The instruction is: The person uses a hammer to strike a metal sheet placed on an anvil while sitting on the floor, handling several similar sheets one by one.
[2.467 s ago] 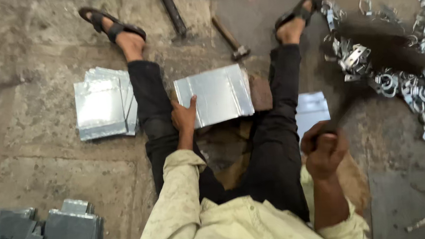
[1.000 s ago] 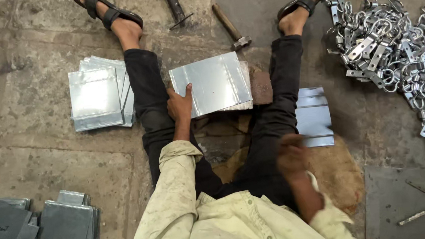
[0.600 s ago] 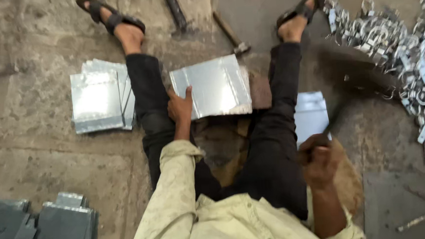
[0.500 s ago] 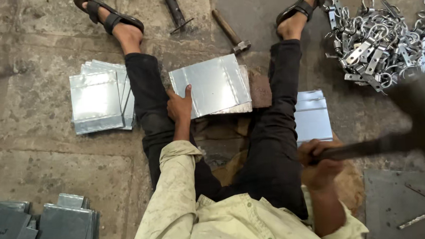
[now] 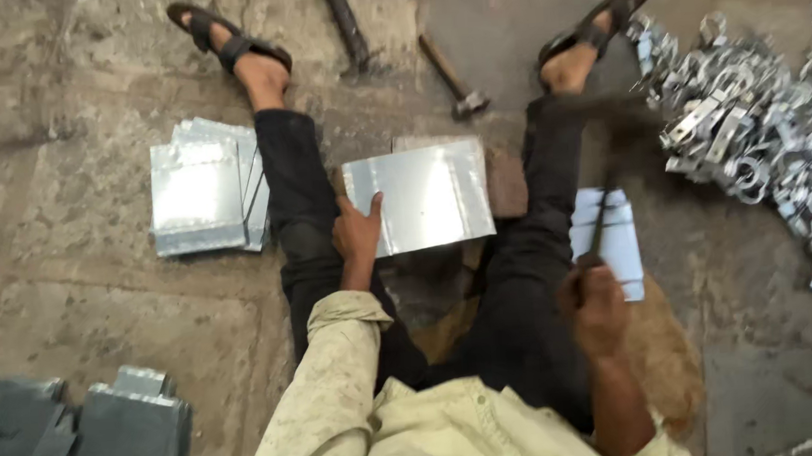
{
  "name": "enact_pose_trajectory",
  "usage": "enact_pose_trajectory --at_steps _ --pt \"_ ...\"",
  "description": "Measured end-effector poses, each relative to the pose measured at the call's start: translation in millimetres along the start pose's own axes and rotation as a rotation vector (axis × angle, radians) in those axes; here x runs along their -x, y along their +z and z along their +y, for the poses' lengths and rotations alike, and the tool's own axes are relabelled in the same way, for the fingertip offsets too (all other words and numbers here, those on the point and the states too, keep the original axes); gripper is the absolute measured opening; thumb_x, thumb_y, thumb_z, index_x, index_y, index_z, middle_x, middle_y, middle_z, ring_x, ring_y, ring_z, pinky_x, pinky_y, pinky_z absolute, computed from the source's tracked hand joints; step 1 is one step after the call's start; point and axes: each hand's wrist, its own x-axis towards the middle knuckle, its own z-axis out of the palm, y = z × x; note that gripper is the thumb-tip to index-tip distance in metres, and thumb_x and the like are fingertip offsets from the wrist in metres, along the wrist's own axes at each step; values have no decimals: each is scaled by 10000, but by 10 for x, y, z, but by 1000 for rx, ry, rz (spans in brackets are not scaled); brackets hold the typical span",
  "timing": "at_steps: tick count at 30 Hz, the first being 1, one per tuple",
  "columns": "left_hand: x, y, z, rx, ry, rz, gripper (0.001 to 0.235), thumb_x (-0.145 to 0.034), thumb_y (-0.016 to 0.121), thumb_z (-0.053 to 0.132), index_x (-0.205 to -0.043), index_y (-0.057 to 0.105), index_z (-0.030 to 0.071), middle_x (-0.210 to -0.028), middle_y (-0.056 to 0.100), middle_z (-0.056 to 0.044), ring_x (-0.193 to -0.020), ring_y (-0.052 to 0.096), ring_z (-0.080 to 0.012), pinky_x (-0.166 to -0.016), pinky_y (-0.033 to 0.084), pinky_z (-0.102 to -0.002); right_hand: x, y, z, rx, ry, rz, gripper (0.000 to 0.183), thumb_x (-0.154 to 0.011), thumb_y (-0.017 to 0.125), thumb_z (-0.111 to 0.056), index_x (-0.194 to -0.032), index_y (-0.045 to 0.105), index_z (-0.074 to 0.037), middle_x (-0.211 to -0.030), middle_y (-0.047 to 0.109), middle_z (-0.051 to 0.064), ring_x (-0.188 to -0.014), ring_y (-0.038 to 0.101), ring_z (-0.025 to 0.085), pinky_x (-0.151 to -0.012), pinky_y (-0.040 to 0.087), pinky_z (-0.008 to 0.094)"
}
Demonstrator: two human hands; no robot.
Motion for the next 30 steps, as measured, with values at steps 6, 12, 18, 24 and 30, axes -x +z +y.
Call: enact_pose_trajectory --at_steps 6,12,18,24,30 --pt "143 -55 55 -49 -14 -56 807 -888 624 728 -1264 539 19 -976 719 -300 -943 701 -504 -797 551 -588 -278 571 281 -697 23 103 511 -1088 409 -586 -1121 587 -107 -715 571 48 -504 433 111 -476 342 251" --pt "159 -60 60 -34 5 -34 837 -871 625 726 -1304 525 16 -983 719 -300 -943 698 -507 -778 555 -588 -435 1025 465 59 275 -337 357 -1112 500 -310 -1027 643 6 -770 653 182 -751 659 362 -664 475 429" --pt "143 -51 47 -33 2 -35 844 -878 616 719 -1324 519 9 -967 724 -294 -925 703 -504 -781 554 -587 -623 847 -44 -198 478 -203 429 -1135 447 -309 -955 601 49 -702 589 173 -589 546 246 -547 420 398" --pt "128 64 -45 -38 -15 -47 798 -894 619 711 -1273 547 13 -980 722 -281 -930 705 -492 -781 564 -577 -322 1207 767 124 97 -172 408 -1160 460 -326 -1104 608 50 -760 584 194 -625 618 317 -557 427 376" --pt "-40 241 -359 150 42 123 524 -996 600 515 -1220 553 44 -875 699 -309 -847 679 -513 -692 510 -583 -182 1019 1245 -516 921 -277 462 -1087 486 -480 -835 546 -98 -587 473 7 -428 418 125 -389 316 296"
